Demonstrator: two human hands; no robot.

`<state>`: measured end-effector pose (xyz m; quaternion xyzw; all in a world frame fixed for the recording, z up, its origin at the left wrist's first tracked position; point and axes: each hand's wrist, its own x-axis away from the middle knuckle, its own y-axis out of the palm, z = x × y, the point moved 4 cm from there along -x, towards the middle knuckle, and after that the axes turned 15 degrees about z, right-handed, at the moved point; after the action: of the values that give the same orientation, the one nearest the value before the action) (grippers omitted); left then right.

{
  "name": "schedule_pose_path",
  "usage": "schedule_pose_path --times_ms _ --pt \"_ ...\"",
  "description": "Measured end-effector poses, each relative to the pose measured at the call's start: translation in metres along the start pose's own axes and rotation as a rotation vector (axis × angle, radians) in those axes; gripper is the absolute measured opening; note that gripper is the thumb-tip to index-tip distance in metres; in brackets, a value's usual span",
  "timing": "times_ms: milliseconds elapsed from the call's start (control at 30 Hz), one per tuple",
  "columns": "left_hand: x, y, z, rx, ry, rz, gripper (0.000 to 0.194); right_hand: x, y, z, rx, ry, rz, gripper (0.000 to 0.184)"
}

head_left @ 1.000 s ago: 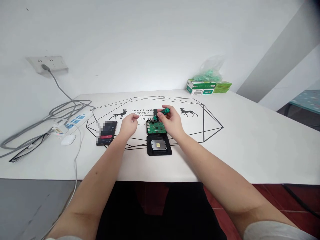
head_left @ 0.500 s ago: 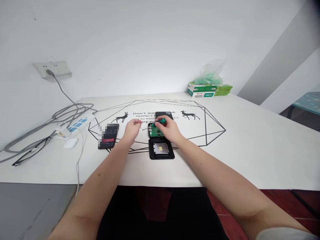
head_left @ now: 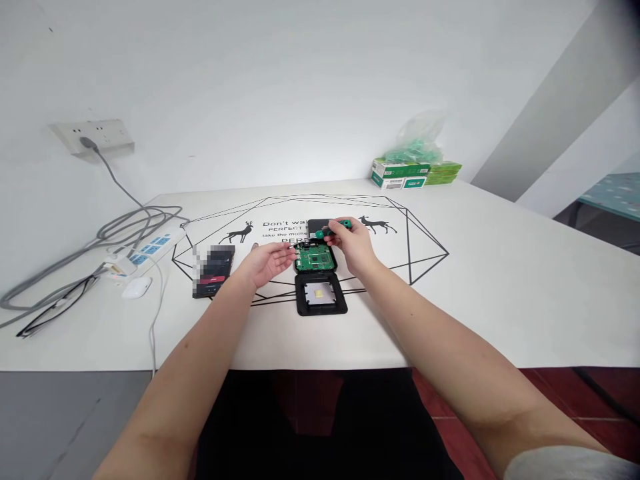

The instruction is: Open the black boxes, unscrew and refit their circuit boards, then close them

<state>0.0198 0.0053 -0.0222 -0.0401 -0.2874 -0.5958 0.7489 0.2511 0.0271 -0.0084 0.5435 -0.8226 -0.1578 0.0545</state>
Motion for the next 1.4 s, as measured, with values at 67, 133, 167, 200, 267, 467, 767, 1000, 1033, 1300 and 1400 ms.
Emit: schedule_pose_path --times_ms 67,133,167,200,267,467,767,1000,1033,1300,1400 --pt "0.0004 0.0002 0.0009 0.019 0.01 -0.027 0.011 -0.0003 -0.0006 0.0003 -0.005 0.011 0.001 0.039" --pt "-0.0007 -0.0004 0.0012 0.014 0.034 -0.048 0.013 -0.0002 -0.001 0.0001 -0.015 0.019 -0.001 0.038" --pt "-0.0015 -0.0007 0.0011 0.01 0.043 -0.057 0.013 0.0 -0.0011 -0.0003 -0.02 0.021 0.002 0.037" --pt "-0.002 -0.0007 0.001 0.006 0.047 -0.067 0.013 0.0001 -0.0012 -0.001 -0.026 0.021 0.004 0.036" --pt "-0.0024 0.0 0.0006 0.0 0.046 -0.09 0.014 0.0005 -0.0013 -0.0028 -0.038 0.005 0.017 0.034" --pt "-0.0005 0.0012 0.0019 0.0 0.053 -0.061 0.015 0.0021 0.0018 -0.0037 -0.059 -0.03 0.024 0.036" --pt "-0.0038 0.0014 -0.0001 0.04 0.007 -0.102 0.01 0.0041 0.0024 -0.0046 -0.05 -0.043 0.024 0.039" --pt "-0.0061 0.0003 -0.0015 0.03 0.008 -0.132 0.012 0.0033 0.0015 -0.0033 -0.028 -0.05 0.025 0.04" --pt "-0.0063 0.0002 -0.0017 0.032 0.004 -0.13 0.013 0.0032 0.0014 -0.0038 -0.029 -0.052 0.023 0.039" --pt "-0.0045 0.0006 -0.0023 0.061 -0.01 -0.113 0.016 0.0044 0.0005 -0.0092 -0.07 -0.043 0.038 0.041" --pt "-0.0028 0.0021 -0.0022 0.071 -0.02 -0.119 0.017 0.0055 0.0014 -0.0096 -0.052 -0.061 0.028 0.041"
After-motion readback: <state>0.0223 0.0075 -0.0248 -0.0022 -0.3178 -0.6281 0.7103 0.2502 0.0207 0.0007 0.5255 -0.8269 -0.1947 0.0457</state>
